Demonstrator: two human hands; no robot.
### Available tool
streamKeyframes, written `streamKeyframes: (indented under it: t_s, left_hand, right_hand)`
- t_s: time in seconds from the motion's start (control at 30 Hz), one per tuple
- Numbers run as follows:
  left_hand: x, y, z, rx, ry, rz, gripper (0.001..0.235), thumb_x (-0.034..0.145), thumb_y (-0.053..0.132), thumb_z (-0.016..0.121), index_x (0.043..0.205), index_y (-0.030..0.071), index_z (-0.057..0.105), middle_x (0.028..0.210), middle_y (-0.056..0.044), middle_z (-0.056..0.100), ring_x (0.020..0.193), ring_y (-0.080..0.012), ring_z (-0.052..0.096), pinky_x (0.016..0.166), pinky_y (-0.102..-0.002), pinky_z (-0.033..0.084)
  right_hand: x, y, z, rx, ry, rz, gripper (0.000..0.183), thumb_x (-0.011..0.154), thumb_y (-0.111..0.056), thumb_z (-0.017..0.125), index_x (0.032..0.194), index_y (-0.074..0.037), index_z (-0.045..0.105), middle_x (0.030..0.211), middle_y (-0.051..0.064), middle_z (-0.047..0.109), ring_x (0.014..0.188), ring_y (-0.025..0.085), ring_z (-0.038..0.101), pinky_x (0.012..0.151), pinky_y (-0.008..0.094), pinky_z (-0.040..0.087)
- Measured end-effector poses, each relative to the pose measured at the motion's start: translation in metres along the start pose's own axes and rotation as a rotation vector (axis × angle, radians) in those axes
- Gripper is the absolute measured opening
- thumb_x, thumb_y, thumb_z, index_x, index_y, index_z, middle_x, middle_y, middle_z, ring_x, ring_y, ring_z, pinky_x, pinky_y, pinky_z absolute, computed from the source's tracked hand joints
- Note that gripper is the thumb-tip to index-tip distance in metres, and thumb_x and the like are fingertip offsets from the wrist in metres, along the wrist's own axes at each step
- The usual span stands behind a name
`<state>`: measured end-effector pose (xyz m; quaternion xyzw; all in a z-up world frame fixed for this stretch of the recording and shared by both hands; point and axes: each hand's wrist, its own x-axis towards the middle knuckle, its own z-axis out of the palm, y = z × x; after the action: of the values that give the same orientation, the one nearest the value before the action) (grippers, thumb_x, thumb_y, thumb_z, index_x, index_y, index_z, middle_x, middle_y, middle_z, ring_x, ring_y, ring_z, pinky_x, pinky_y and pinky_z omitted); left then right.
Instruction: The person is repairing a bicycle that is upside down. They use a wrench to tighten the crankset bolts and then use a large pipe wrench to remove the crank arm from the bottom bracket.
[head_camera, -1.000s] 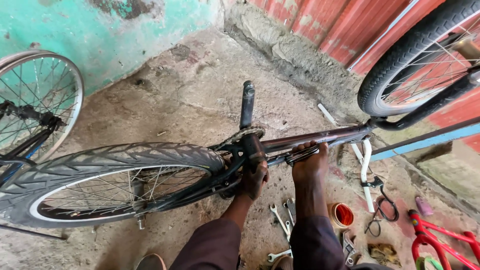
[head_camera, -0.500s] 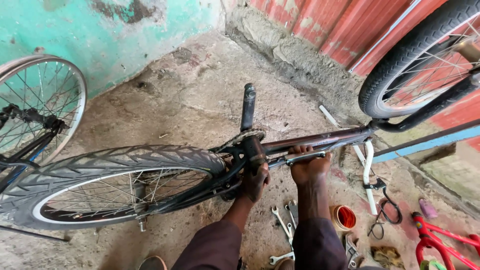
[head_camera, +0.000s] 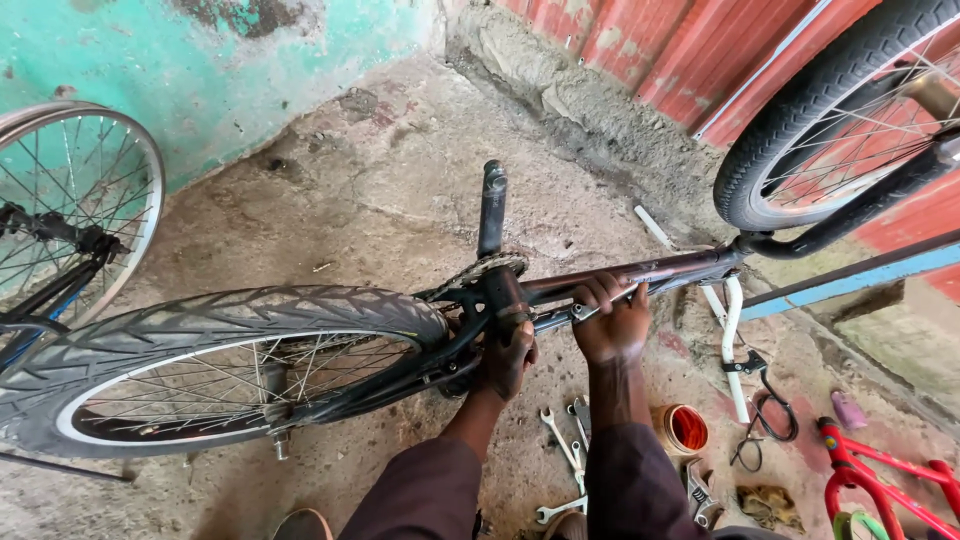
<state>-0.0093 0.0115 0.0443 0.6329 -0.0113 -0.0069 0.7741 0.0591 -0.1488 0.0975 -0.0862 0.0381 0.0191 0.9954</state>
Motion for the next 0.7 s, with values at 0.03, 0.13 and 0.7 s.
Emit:
streamKeyframes:
  t_s: [0.03,0.13,0.7]
  left_hand:
    - [-0.003,0.013,0.000,0.019,0.004,-0.007,0.056,0.094,0.052,0.047,0.054,0.014,0.059,0.043,-0.003,0.049,0.044,-0.0160,0.053,0.055,-0.027,0.047]
    - [0.002,-0.013,0.001,0.026,0.004,-0.016,0.056,0.095,0.051,0.048,0.054,0.015,0.060,0.043,-0.004,0.048,0.044,-0.0171,0.052,0.054,-0.028,0.047]
    - [0.003,-0.043,0.004,0.045,0.000,-0.062,0.055,0.097,0.053,0.049,0.058,0.015,0.061,0.048,-0.006,0.051,0.051,-0.0199,0.054,0.062,-0.033,0.049]
  right_hand:
    - [0.001,0.000,0.007,-0.150,0.278,0.001,0.043,0.108,-0.048,0.028,0.087,-0.017,0.050,0.068,-0.004,0.044,0.058,0.012,0.044,0.061,0.027,0.043]
    - [-0.001,0.002,0.016,-0.422,0.600,-0.031,0.050,0.107,-0.054,0.025,0.095,-0.014,0.051,0.076,-0.001,0.056,0.068,0.019,0.064,0.073,0.036,0.058]
    - [-0.013,0.008,0.019,-0.590,0.592,-0.210,0.025,0.105,-0.027,0.044,0.082,-0.018,0.044,0.069,-0.007,0.042,0.057,0.013,0.049,0.059,0.028,0.049]
